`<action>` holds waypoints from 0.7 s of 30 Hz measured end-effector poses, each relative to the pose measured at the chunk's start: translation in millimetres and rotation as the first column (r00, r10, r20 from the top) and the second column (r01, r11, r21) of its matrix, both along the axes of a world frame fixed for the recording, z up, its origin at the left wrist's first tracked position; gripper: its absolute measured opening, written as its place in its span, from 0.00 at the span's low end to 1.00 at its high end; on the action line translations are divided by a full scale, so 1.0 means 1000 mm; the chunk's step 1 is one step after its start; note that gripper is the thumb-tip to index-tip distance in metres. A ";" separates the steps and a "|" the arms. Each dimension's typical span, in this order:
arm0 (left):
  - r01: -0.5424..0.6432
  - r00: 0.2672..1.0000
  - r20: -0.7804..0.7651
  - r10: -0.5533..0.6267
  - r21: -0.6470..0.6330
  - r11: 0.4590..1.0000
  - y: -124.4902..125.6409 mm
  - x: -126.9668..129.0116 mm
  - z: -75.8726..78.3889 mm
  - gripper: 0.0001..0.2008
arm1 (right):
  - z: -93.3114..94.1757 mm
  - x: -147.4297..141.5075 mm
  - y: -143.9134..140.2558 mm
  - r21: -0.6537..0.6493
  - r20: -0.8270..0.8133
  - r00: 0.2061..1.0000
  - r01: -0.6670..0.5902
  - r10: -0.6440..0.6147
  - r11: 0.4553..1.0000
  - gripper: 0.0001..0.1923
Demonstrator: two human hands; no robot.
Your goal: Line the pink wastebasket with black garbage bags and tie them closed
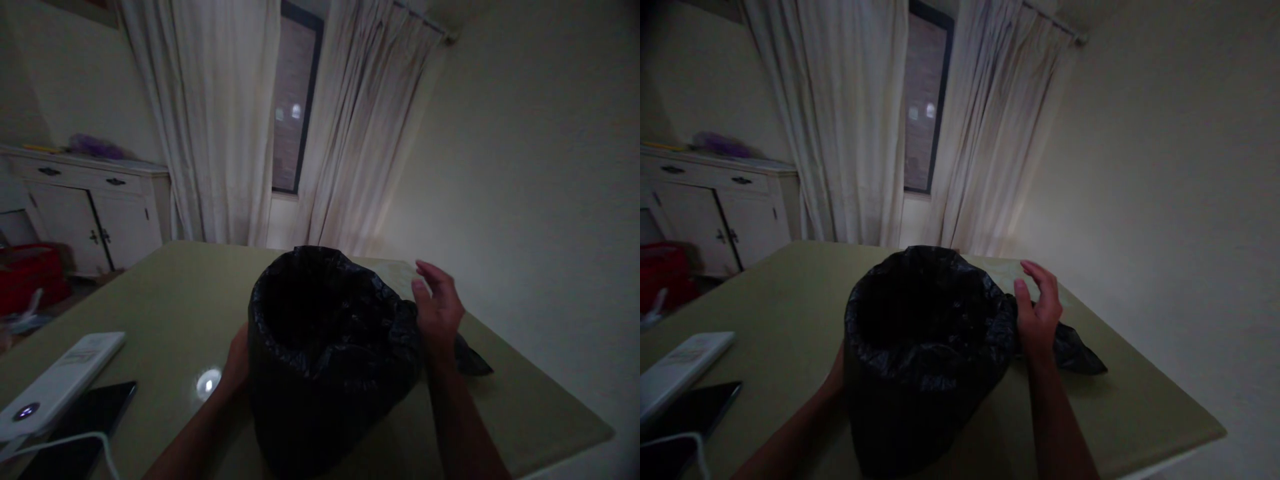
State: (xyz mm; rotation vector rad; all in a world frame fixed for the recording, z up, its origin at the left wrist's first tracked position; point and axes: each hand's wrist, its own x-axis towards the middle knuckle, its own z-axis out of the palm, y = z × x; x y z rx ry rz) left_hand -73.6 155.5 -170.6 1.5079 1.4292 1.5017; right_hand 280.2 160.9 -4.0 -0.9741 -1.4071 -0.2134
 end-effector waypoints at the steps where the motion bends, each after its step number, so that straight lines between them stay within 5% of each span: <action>1: 0.003 1.000 0.024 -0.002 -0.010 1.000 0.002 0.002 0.001 0.19 | 0.022 -0.006 0.001 -0.065 0.118 0.986 -0.113 0.120 0.991 0.18; 3: 0.012 0.998 0.062 -0.009 -0.049 0.999 0.004 0.005 0.002 0.18 | 0.064 -0.025 0.007 -0.293 0.346 0.857 -0.286 0.381 0.912 0.17; 5: 0.000 0.996 0.094 0.008 -0.090 0.996 0.006 0.009 0.003 0.18 | 0.090 -0.048 0.016 -0.531 0.516 0.638 -0.285 0.571 0.798 0.21; 8: -0.038 0.991 0.123 0.052 -0.110 0.993 0.007 0.013 0.005 0.17 | 0.089 -0.083 0.037 -0.751 0.602 0.350 -0.057 0.718 0.658 0.35; 10: -0.025 0.990 0.137 0.040 -0.110 0.994 0.007 0.014 0.008 0.15 | 0.072 -0.099 0.052 -0.812 0.581 0.252 0.111 0.774 0.573 0.43; 14: 0.026 0.972 0.235 -0.002 -0.101 0.995 0.002 0.015 0.015 0.13 | 0.037 -0.118 0.076 -0.873 0.485 0.263 0.204 0.834 0.443 0.42; 18: 0.065 0.952 0.303 -0.034 -0.093 0.994 -0.001 0.015 0.014 0.15 | 0.024 -0.126 0.089 -0.885 0.466 0.333 0.166 0.820 0.436 0.45; 21: 0.092 0.959 0.274 -0.071 -0.066 0.994 0.004 0.014 0.005 0.16 | 0.017 -0.136 0.089 -0.882 0.452 0.294 0.287 0.843 0.373 0.49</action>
